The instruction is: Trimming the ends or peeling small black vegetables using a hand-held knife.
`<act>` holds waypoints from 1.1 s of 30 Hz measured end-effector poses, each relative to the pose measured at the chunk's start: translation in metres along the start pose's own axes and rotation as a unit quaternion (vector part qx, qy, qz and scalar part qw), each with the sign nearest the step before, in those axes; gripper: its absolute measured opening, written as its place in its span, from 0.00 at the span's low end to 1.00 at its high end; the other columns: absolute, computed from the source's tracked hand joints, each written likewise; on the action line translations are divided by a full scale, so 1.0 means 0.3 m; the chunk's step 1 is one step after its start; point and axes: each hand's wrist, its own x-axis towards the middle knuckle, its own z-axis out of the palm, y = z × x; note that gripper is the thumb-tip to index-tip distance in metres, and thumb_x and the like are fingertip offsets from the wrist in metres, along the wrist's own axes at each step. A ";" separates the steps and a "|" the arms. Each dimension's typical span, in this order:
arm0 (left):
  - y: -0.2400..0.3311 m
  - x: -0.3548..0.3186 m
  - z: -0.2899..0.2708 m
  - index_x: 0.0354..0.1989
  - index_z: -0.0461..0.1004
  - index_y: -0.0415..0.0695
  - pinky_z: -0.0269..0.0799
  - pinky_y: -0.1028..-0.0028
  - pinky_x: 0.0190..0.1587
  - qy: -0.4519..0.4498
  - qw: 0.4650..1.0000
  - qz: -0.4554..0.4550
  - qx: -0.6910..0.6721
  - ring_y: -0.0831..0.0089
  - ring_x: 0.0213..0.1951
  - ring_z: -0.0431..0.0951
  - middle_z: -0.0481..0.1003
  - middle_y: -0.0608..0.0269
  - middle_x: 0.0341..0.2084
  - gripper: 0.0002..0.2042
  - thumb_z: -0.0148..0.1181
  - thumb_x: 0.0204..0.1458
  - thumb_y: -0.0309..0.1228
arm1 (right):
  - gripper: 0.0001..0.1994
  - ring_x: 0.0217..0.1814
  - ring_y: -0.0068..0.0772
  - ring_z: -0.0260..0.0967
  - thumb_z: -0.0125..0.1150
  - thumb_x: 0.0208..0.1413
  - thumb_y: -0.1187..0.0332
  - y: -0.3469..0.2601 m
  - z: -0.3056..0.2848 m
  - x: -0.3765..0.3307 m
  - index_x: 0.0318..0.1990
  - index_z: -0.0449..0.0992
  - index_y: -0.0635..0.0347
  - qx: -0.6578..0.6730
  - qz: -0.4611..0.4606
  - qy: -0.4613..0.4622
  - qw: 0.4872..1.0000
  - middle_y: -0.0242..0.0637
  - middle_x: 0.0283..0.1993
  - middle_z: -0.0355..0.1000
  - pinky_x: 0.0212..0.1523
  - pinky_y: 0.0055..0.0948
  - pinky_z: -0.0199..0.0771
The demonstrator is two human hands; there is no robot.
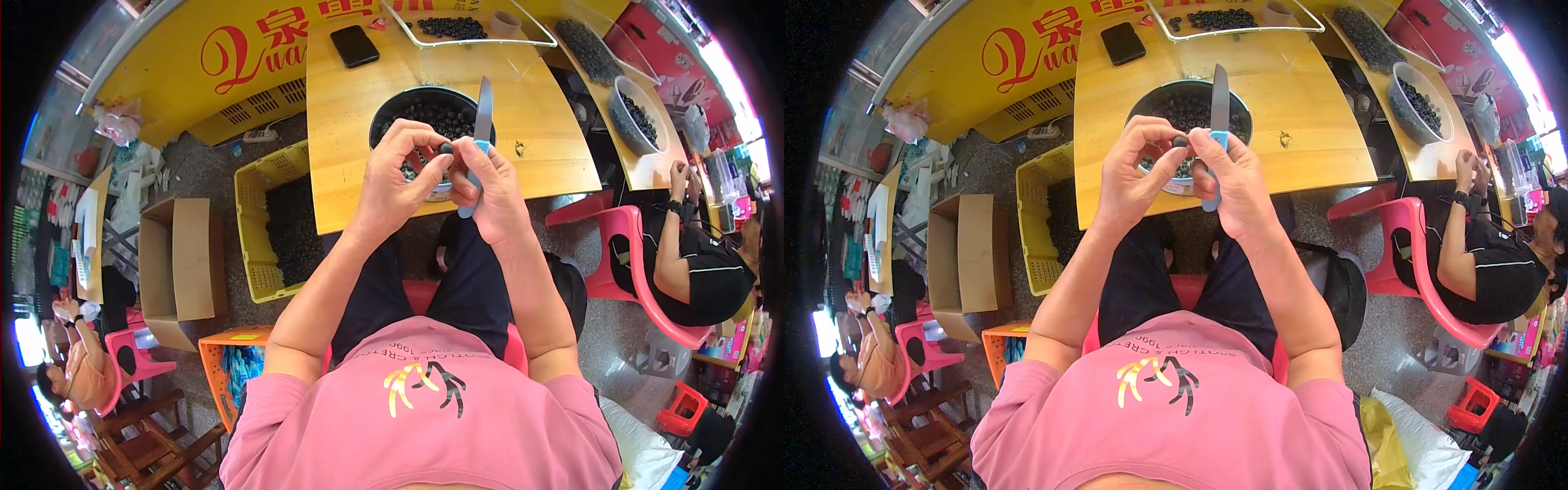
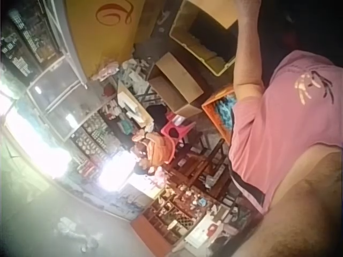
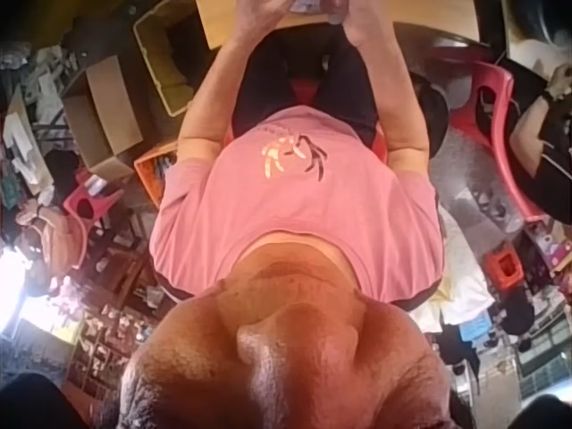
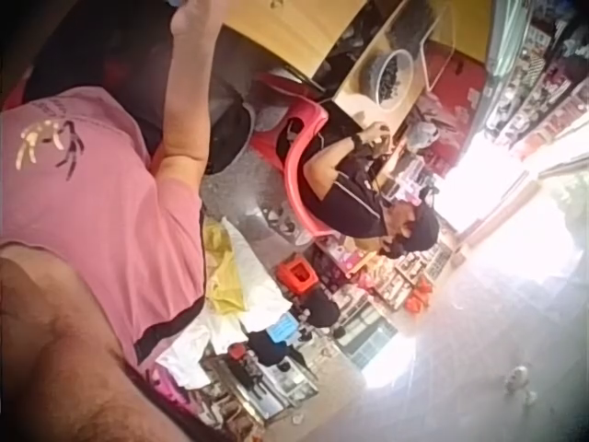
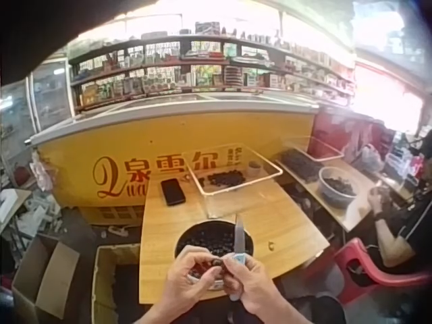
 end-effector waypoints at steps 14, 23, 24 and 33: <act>-0.033 -0.026 0.021 0.39 0.74 0.40 0.69 0.78 0.37 0.006 0.996 -0.035 -0.084 0.78 0.36 0.72 0.69 0.63 0.39 0.07 0.63 0.53 0.26 | 0.06 0.19 0.11 0.57 0.59 0.60 0.68 -0.013 -0.004 0.005 0.41 0.74 0.57 -0.083 -0.042 0.011 0.996 0.25 0.28 0.70 0.19 0.14 0.56; 0.020 -0.023 -0.009 0.44 0.68 0.40 0.67 0.81 0.43 -0.023 0.958 -0.146 -0.245 0.84 0.38 0.70 0.71 0.69 0.36 0.09 0.57 0.60 0.31 | 0.09 0.28 0.25 0.70 0.56 0.62 0.68 -0.011 0.006 -0.003 0.44 0.75 0.64 -0.441 -0.295 0.023 0.847 0.33 0.31 0.73 0.28 0.23 0.68; 0.015 -0.026 -0.013 0.44 0.68 0.41 0.67 0.82 0.43 -0.026 0.963 -0.147 -0.225 0.85 0.38 0.70 0.72 0.70 0.35 0.09 0.56 0.61 0.32 | 0.09 0.28 0.25 0.70 0.56 0.62 0.68 -0.020 0.011 -0.009 0.44 0.75 0.64 -0.440 -0.295 0.022 0.848 0.33 0.31 0.73 0.28 0.23 0.68; 0.004 -0.024 -0.001 0.40 0.68 0.41 0.66 0.83 0.39 -0.020 0.962 -0.148 -0.227 0.87 0.36 0.68 0.71 0.72 0.32 0.07 0.56 0.61 0.30 | 0.08 0.33 0.40 0.72 0.61 0.56 0.73 -0.050 0.007 -0.025 0.43 0.76 0.65 -0.636 -0.382 0.002 0.671 0.43 0.35 0.74 0.32 0.30 0.70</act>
